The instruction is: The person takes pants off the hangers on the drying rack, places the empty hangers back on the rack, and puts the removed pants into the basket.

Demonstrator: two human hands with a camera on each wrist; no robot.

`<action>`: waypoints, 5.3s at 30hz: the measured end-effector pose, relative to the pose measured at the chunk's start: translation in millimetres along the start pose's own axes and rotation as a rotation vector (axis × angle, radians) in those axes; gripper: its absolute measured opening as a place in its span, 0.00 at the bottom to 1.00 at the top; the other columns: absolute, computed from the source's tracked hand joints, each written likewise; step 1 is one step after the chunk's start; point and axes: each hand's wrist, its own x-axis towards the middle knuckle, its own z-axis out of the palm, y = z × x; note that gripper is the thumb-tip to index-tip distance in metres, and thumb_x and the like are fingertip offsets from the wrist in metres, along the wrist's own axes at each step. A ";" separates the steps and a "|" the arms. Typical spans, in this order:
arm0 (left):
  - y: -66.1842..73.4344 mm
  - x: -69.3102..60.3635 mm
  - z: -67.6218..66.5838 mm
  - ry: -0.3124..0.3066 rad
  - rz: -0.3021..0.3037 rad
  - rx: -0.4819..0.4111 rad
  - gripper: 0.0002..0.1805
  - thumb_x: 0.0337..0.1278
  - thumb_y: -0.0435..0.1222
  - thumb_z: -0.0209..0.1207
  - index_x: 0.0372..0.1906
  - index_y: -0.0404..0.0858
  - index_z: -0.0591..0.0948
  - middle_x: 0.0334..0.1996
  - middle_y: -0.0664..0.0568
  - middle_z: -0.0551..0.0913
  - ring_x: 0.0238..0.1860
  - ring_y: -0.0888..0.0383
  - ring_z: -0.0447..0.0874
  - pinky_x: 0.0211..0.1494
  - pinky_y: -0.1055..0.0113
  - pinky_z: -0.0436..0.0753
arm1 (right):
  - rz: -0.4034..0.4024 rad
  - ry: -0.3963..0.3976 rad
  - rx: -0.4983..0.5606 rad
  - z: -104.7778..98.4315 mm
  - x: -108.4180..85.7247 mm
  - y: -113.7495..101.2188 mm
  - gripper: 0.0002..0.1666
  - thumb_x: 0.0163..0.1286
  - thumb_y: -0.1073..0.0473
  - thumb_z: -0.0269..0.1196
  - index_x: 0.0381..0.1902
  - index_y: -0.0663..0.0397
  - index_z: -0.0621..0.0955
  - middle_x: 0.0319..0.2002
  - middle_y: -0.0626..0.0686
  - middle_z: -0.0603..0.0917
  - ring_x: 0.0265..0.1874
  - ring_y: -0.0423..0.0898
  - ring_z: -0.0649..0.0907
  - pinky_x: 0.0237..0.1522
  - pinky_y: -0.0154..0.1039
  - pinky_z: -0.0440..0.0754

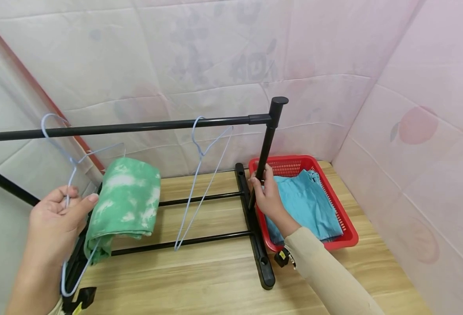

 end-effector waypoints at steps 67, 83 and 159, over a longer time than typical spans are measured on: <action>-10.4 -52.7 60.2 -0.257 0.001 0.150 0.11 0.64 0.23 0.60 0.41 0.31 0.68 0.17 0.53 0.52 0.18 0.55 0.47 0.23 0.62 0.57 | -0.424 0.098 -0.007 52.2 -27.4 -121.1 0.13 0.72 0.65 0.55 0.51 0.65 0.78 0.58 0.64 0.76 0.57 0.59 0.77 0.63 0.46 0.74; -11.8 -52.6 64.6 -0.228 -0.009 0.151 0.10 0.65 0.26 0.60 0.42 0.31 0.69 0.16 0.55 0.54 0.16 0.55 0.47 0.19 0.62 0.52 | -0.424 -0.411 0.049 104.4 -65.0 -182.8 0.30 0.72 0.61 0.57 0.69 0.62 0.67 0.73 0.61 0.64 0.74 0.53 0.64 0.71 0.45 0.67; -5.2 -67.9 79.0 -0.159 0.066 -0.064 0.12 0.65 0.21 0.56 0.46 0.32 0.67 0.17 0.56 0.53 0.16 0.58 0.45 0.17 0.66 0.49 | -0.316 -0.305 -0.592 183.8 -85.9 -95.3 0.67 0.55 0.35 0.73 0.79 0.57 0.51 0.74 0.68 0.59 0.73 0.63 0.64 0.67 0.54 0.72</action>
